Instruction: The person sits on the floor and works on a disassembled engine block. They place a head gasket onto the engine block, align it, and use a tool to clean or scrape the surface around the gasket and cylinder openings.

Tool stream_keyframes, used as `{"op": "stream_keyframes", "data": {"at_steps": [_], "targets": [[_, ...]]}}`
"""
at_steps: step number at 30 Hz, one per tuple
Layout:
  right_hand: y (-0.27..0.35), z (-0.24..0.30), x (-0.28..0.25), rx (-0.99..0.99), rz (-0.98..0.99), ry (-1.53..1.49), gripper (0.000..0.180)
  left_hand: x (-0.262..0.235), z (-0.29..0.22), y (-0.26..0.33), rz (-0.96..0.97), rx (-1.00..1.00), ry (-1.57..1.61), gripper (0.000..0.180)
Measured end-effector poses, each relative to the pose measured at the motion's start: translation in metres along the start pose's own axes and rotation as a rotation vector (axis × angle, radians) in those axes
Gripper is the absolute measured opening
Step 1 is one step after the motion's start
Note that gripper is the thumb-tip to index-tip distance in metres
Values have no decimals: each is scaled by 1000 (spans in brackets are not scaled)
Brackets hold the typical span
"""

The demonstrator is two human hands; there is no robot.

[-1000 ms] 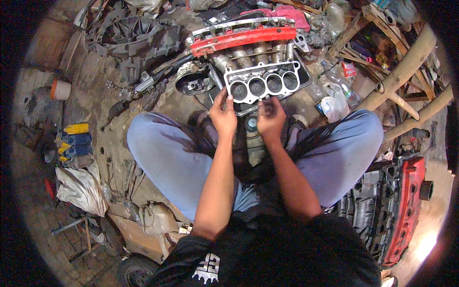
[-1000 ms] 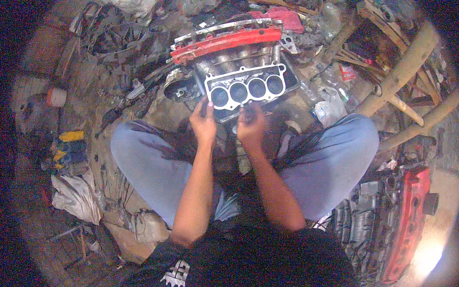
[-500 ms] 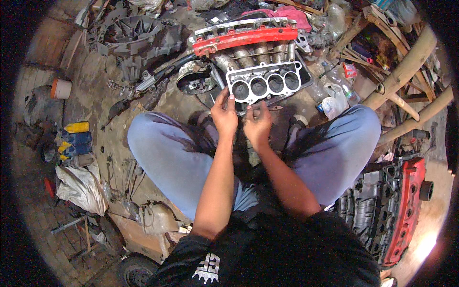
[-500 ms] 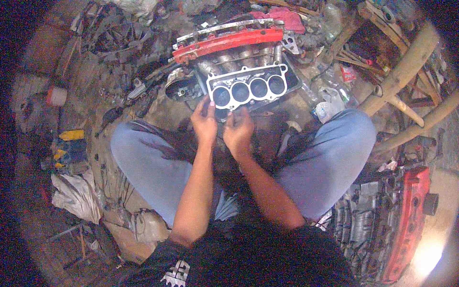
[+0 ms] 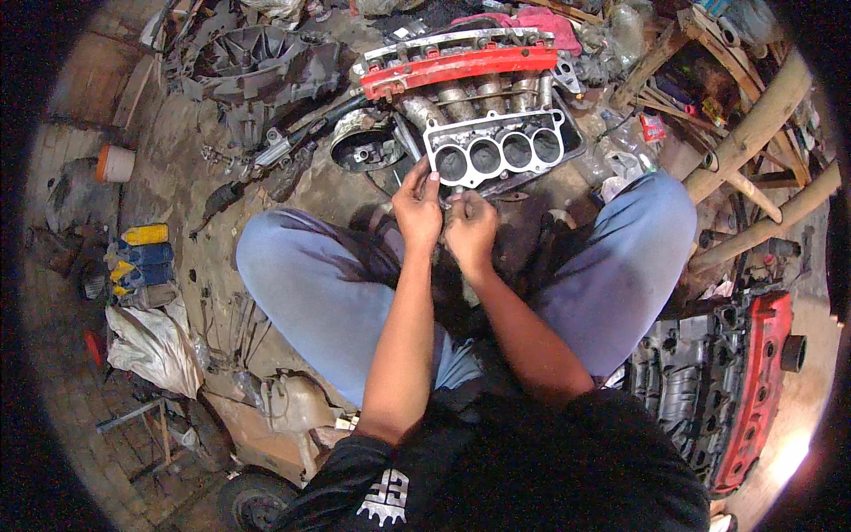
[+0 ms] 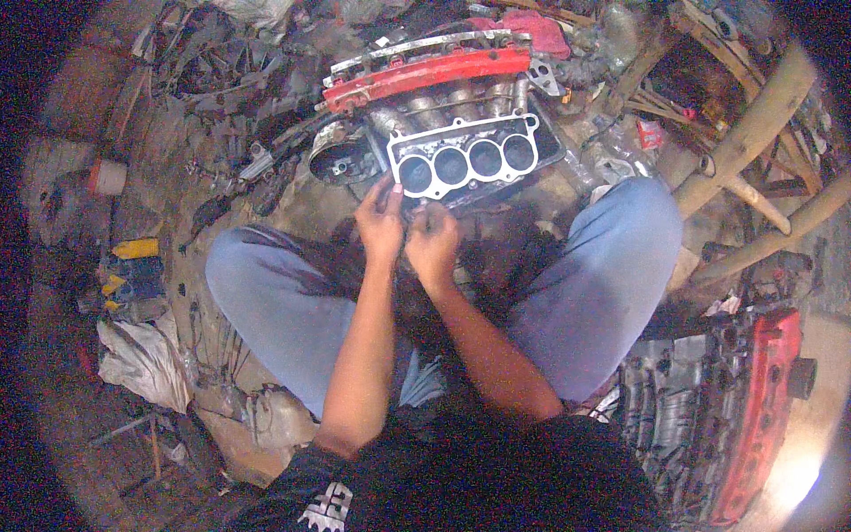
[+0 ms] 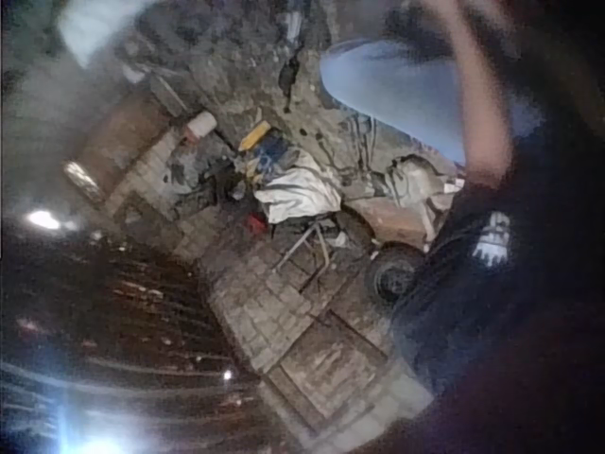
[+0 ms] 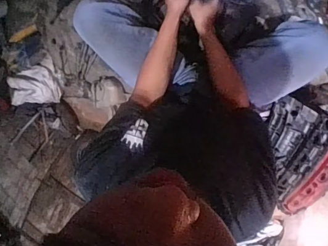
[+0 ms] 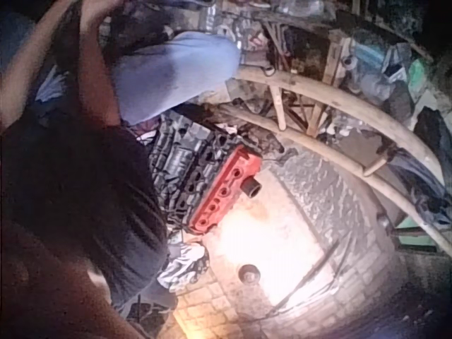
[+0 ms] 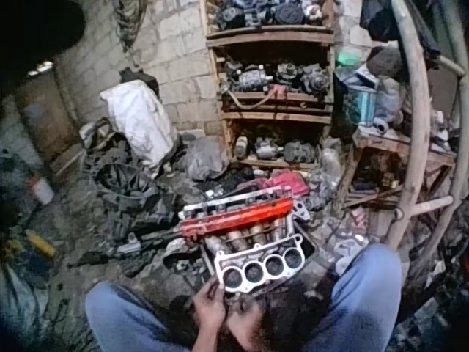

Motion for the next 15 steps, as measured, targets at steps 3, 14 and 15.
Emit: {"op": "stream_keyframes", "data": {"at_steps": [3, 14, 15], "targets": [[-1, -4, 2, 6, 6, -81, 19, 0, 2, 0, -5, -10, 31, 34], [-13, 3, -3, -222, -128, 215, 20, 0, 6, 0, -14, -10, 52, 34], [-14, 3, -5, -157, -123, 152, 21, -1, 4, 0, -11, -12, 51, 34]]}}
Point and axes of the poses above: each hand's wrist, its own y-axis away from the middle knuckle, its own x-axis out of the palm, z = x × y, the point moved 5 cm from there along -y, towards the middle knuckle, and after that the axes turned 15 degrees about x, right-handed, at the moved point
